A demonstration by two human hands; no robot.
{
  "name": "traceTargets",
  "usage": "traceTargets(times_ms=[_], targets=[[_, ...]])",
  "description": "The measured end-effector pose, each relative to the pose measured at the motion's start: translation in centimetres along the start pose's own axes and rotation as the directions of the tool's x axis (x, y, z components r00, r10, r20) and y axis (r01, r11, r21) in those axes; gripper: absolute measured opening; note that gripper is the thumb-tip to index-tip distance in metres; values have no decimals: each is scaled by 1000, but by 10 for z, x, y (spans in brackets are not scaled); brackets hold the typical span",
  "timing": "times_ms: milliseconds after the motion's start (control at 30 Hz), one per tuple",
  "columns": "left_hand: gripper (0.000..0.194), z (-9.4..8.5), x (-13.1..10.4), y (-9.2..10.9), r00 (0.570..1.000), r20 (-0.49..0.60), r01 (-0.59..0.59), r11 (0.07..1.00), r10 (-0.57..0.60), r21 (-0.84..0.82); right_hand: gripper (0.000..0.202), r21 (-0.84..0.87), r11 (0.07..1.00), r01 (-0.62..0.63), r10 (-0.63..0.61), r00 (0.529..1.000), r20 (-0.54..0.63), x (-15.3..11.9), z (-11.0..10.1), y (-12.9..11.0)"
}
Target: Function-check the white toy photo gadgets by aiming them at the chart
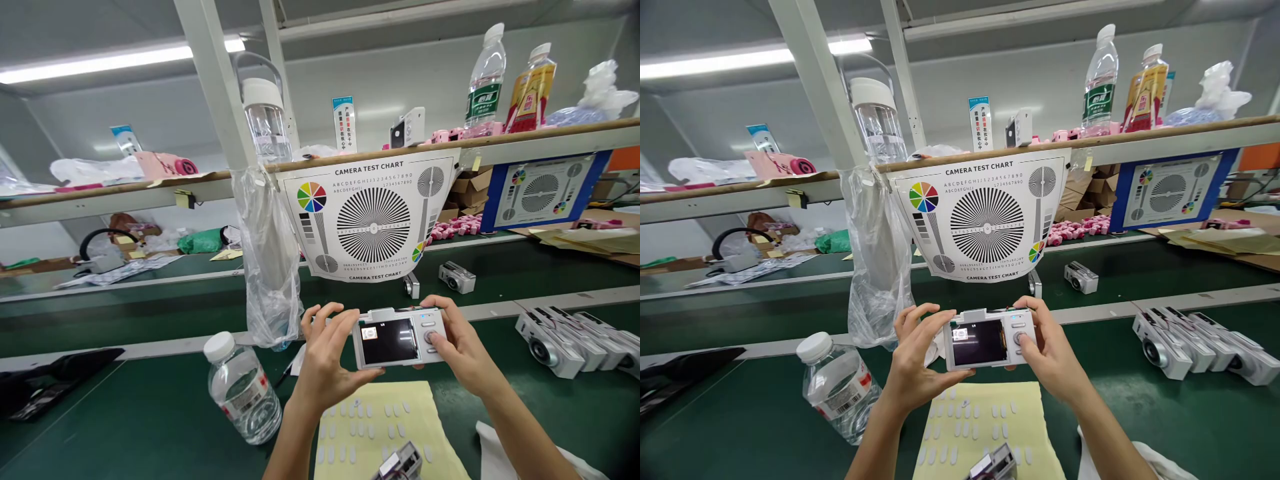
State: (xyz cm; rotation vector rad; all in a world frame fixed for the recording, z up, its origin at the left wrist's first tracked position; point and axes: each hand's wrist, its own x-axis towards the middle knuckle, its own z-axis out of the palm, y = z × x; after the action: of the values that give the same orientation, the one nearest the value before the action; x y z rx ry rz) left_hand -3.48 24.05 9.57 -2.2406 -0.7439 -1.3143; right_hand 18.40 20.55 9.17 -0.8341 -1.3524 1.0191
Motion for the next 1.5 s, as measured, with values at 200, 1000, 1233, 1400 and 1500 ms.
traceTargets(times_ms=[200, 1000, 1233, 1400, 1500], targets=[[57, -2, 0, -2, 1000, 11, 11, 1000, -11, -8, 31, 0, 1000, -20, 20, 999, 25, -1, -1, 0], [61, 1, -1, -2, 999, 20, 33, 998, -32, -52, 48, 99, 993, -60, 43, 985, 165, 2, -14, 5], [60, 11, -4, 1, 999, -3, 32, 999, -32, -25, 44, 84, 994, -69, 58, 991, 121, 4, -15, 3], [54, 12, -5, 0, 1000, 4, 12, 1000, -12, -3, 42, 87, 993, -84, 73, 991, 116, 5, -13, 3], [57, 12, -4, -1, 1000, 3, 18, 1000, -18, 9, 43, 90, 991, -95, 85, 990, 116, 6, -14, 4]])
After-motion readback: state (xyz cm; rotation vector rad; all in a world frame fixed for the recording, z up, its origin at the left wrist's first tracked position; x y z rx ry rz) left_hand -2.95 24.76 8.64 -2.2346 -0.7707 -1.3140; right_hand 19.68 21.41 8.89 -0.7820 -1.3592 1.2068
